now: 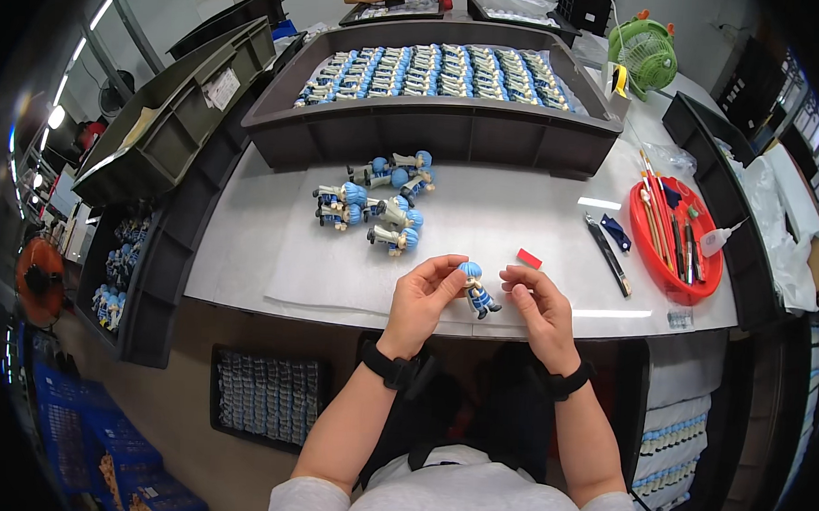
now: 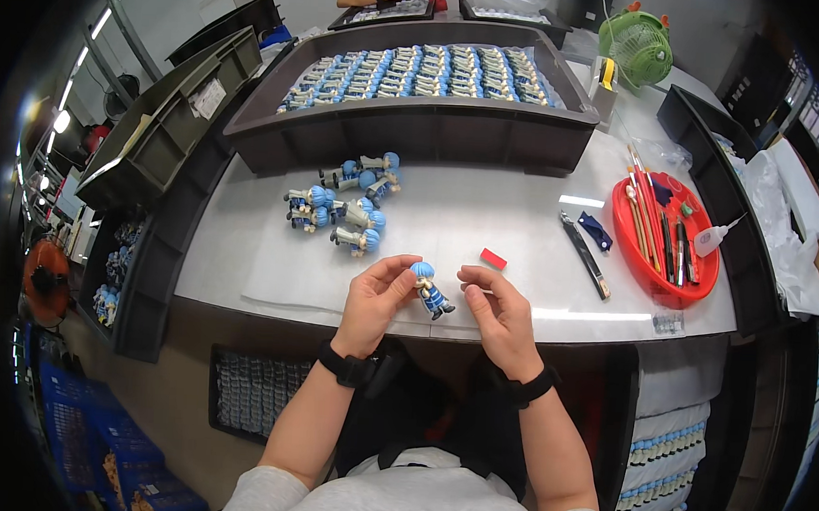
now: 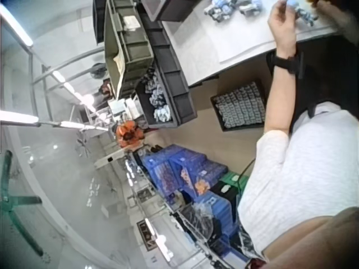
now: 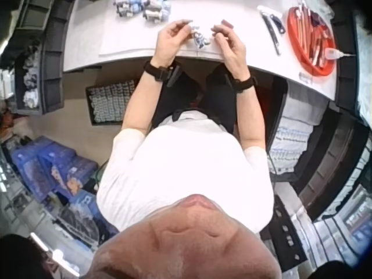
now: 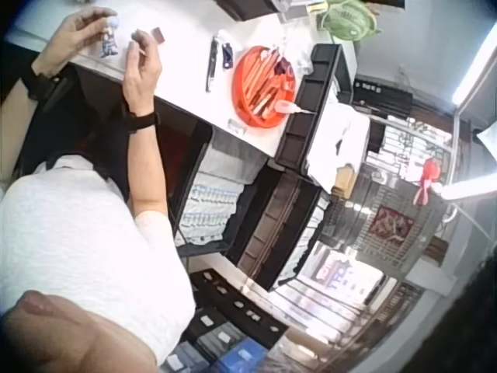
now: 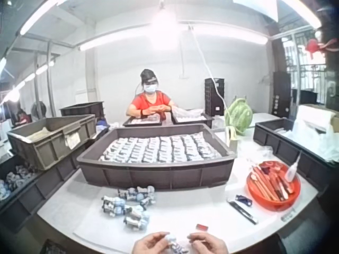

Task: The person repeatedly picks up small blue and white figurines, attaches a cylindrical piece to each, and places the assembled units into a tray. The process is repeated for multiple figurines throughout the clip.

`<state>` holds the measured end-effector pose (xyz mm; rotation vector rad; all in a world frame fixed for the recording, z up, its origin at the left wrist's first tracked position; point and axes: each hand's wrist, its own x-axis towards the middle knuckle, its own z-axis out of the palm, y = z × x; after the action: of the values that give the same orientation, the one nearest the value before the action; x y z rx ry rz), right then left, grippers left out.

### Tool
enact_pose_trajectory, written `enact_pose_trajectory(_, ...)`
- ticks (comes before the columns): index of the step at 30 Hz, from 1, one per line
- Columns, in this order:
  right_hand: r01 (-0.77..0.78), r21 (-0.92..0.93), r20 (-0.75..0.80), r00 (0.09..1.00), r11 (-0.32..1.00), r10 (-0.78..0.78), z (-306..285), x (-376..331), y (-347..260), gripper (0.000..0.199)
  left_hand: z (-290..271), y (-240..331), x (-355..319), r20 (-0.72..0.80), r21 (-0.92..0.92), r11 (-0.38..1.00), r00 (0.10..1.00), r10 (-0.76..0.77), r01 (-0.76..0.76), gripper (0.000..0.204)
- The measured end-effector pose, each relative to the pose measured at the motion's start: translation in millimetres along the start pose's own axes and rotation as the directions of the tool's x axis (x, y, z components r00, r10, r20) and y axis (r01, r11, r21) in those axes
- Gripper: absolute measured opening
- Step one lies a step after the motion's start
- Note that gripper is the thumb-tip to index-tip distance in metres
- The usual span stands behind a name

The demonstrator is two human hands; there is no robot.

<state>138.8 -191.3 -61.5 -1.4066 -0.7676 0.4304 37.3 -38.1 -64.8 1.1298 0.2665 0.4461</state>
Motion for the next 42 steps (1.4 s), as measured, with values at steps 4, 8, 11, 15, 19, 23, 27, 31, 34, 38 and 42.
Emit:
enact_pose_trajectory(4, -0.022, -0.024, 0.058, 0.998, 0.999, 0.023, 1, -2, -2, 0.026, 0, 2, -1, -0.004, -0.043, 0.999, 1.0, -0.028, 0.028, 0.024)
enact_pose_trajectory(8, 0.065, -0.224, 0.106, 0.994, 0.972, -0.042, 2, -4, -3, 0.026, 0, 4, -1, 0.0, -0.049, 0.998, 0.999, -0.046, 0.046, 0.023)
enact_pose_trajectory(11, 0.061, -0.182, 0.111, 0.993, 0.981, -0.041, 2, -4, -3, 0.025, -1, 3, -1, 0.008, -0.03, 0.999, 0.999, -0.04, 0.04, 0.023)
enact_pose_trajectory(15, 0.014, -0.13, 0.137, 0.991, 0.991, 0.004, 2, -4, -7, 0.028, -2, 2, -1, -0.009, -0.015, 0.999, 0.999, -0.034, 0.034, 0.024)
enact_pose_trajectory(19, 0.025, -0.12, 0.153, 0.988, 0.992, -0.007, 2, -4, -6, 0.032, -1, 3, -3, 0.004, 0.004, 1.0, 1.0, -0.022, 0.022, 0.023)
enact_pose_trajectory(23, 0.034, -0.14, 0.135, 0.991, 0.99, -0.015, 1, -4, -4, 0.036, -2, 1, -4, 0.016, -0.016, 1.0, 1.0, -0.003, 0.003, 0.027)
enact_pose_trajectory(27, 0.073, -0.193, 0.092, 0.994, 0.979, -0.056, 0, -5, -1, 0.044, 0, 5, -5, 0.026, 0.011, 1.0, 1.0, -0.015, 0.015, 0.03)
enact_pose_trajectory(31, 0.077, -0.163, 0.071, 0.995, 0.984, -0.066, -1, -4, 1, 0.053, 3, -4, -6, 0.037, 0.1, 0.99, 0.994, 0.101, -0.104, 0.033)
enact_pose_trajectory(34, 0.071, -0.138, 0.047, 0.997, 0.988, -0.065, -1, -4, 2, 0.055, 0, -5, -6, 0.039, 0.06, 0.997, 0.998, 0.049, -0.051, 0.034)
enact_pose_trajectory(38, 0.07, -0.155, 0.022, 0.998, 0.985, -0.067, 3, -3, -1, 0.057, -2, -2, -8, 0.03, 0.008, 1.0, 0.999, 0.028, -0.028, 0.032)
enact_pose_trajectory(42, 0.019, -0.151, 0.047, 0.999, 0.988, -0.012, 3, -3, -1, 0.056, -3, -3, -7, 0.04, 0.005, 0.998, 0.997, 0.067, -0.068, 0.032)
